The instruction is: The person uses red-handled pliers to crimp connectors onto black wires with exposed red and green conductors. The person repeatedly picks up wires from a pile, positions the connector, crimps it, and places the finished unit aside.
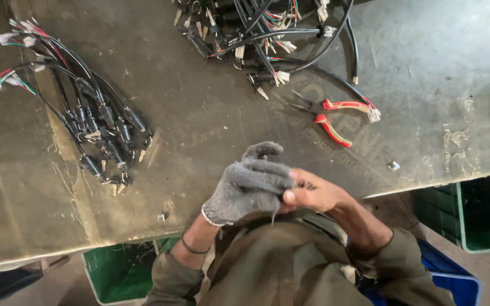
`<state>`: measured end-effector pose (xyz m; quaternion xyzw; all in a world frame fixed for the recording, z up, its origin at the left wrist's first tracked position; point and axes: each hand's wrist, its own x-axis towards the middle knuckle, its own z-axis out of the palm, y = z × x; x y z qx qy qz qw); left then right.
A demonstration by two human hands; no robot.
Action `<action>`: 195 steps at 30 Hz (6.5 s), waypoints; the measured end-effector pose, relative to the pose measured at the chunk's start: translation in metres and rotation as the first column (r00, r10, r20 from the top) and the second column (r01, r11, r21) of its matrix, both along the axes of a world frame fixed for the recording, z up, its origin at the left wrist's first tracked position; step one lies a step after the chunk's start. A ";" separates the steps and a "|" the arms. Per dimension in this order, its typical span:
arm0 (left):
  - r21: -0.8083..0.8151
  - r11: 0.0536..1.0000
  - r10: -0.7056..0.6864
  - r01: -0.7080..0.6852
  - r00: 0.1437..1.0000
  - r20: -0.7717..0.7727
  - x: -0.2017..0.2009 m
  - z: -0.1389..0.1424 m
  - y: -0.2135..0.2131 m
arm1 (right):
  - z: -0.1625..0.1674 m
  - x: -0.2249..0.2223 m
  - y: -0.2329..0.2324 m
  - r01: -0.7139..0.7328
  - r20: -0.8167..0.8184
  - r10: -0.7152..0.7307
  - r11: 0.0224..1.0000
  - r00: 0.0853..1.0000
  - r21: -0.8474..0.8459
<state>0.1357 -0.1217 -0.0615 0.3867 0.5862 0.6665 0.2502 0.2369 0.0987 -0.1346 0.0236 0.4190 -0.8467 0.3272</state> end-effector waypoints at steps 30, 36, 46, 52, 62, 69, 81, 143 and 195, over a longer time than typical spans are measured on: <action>-0.142 0.890 0.452 -0.434 0.792 0.410 0.007 -0.017 0.026 | 0.040 -0.047 0.003 0.760 -0.788 0.273 0.224 0.551 0.609; -0.124 0.904 0.417 -0.410 0.778 0.470 0.012 -0.009 0.014 | 0.024 -0.041 0.060 0.664 -0.478 0.469 -0.426 0.743 0.614; -0.022 0.984 0.151 -0.179 0.751 0.643 0.012 0.027 0.021 | 0.013 -0.011 0.036 0.486 -0.438 -0.294 0.760 0.850 0.432; -0.119 0.949 0.300 -0.292 0.720 0.626 0.027 0.038 0.027 | 0.062 -0.034 0.000 0.706 -0.744 0.197 0.233 0.639 0.669; -0.266 0.950 0.285 -0.166 0.811 0.511 0.024 0.041 0.013 | 0.066 -0.045 -0.003 0.671 -0.665 0.365 0.133 0.651 0.729; -0.374 0.913 0.158 -0.165 0.986 -0.048 0.014 0.049 -0.002 | 0.063 -0.038 0.001 0.592 -0.641 0.343 0.246 0.687 0.767; -0.369 0.765 0.338 -0.527 0.817 -0.466 0.033 0.030 0.008 | 0.078 -0.031 -0.011 0.571 -0.547 0.362 0.049 0.755 0.820; -0.291 0.956 0.094 -0.028 0.972 0.215 0.024 0.055 0.003 | 0.050 -0.044 -0.017 0.699 -0.830 0.158 0.469 0.535 0.540; -0.082 0.939 0.341 -0.334 0.877 0.338 0.025 0.012 0.013 | 0.086 -0.066 -0.019 0.667 -0.031 -0.694 0.677 0.719 0.310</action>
